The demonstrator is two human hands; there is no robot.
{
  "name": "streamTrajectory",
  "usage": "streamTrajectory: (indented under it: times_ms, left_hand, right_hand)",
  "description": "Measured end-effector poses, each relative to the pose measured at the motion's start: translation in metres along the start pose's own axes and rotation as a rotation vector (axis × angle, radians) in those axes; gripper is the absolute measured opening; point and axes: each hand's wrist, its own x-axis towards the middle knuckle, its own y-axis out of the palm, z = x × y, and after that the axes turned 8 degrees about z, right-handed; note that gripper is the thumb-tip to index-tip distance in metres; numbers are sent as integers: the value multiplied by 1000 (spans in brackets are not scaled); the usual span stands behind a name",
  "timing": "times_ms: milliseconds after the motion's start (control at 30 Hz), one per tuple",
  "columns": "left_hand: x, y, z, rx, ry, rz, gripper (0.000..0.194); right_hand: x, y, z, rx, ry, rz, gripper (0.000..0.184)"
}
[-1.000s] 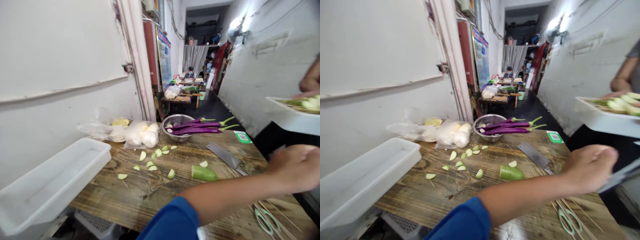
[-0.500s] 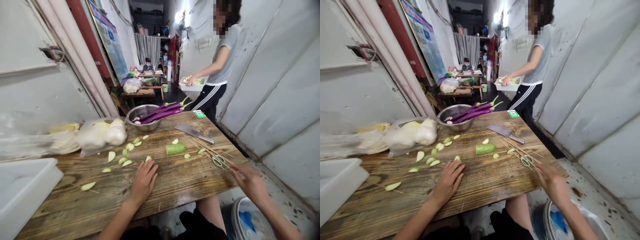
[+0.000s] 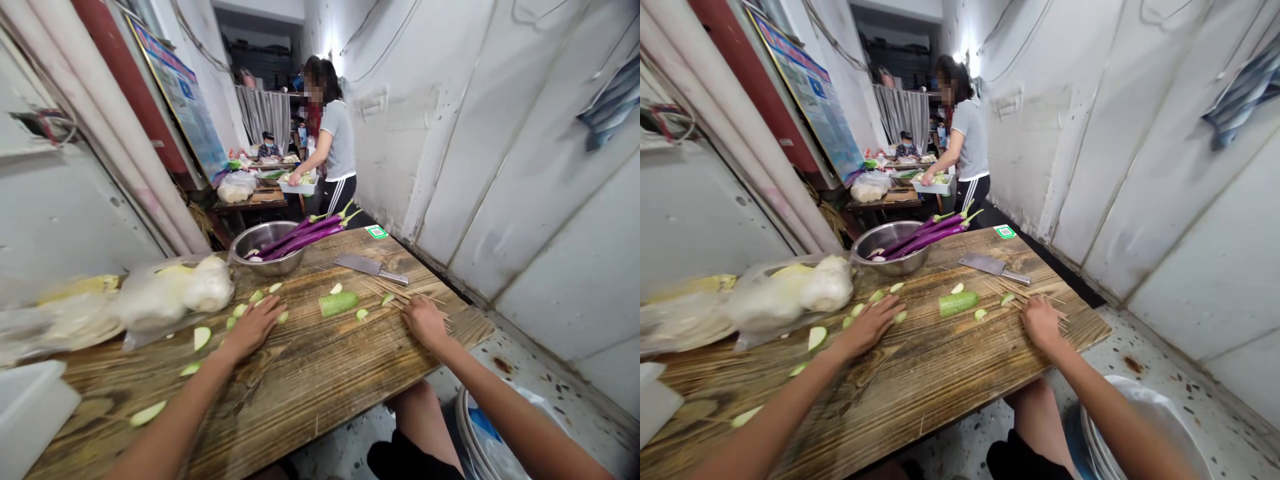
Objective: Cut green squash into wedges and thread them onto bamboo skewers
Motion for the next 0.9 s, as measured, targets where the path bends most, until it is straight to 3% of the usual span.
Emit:
streamTrajectory:
  times_ms: [67, 133, 200, 333, 400, 567, 700, 900]
  left_hand:
    - [12, -2, 14, 6, -118, -70, 42]
    - [25, -6, 13, -33, -207, -143, 42]
    - [39, -10, -4, -147, -179, -167, 43]
    - [65, -9, -60, -428, 52, -45, 60]
    - [77, -4, -80, -527, 80, -31, 70]
    - [86, 8, -93, -713, 6, -76, 72]
    - [80, 13, -91, -704, -55, -130, 70]
    - [77, 2, -105, -407, -66, -131, 63]
  right_hand:
    - [9, 1, 2, -12, -5, 14, 23]
    - [19, 4, 2, -6, -3, 30, 23]
    - [28, 6, 2, 6, -10, 55, 23]
    - [40, 7, -3, 24, -51, 127, 23]
    - [42, 6, -5, 22, -62, 165, 23]
    - [39, 1, 1, 6, -16, 226, 21]
    - [36, -3, 10, 18, 4, 246, 21]
    - [40, -15, 16, 66, 6, 291, 22]
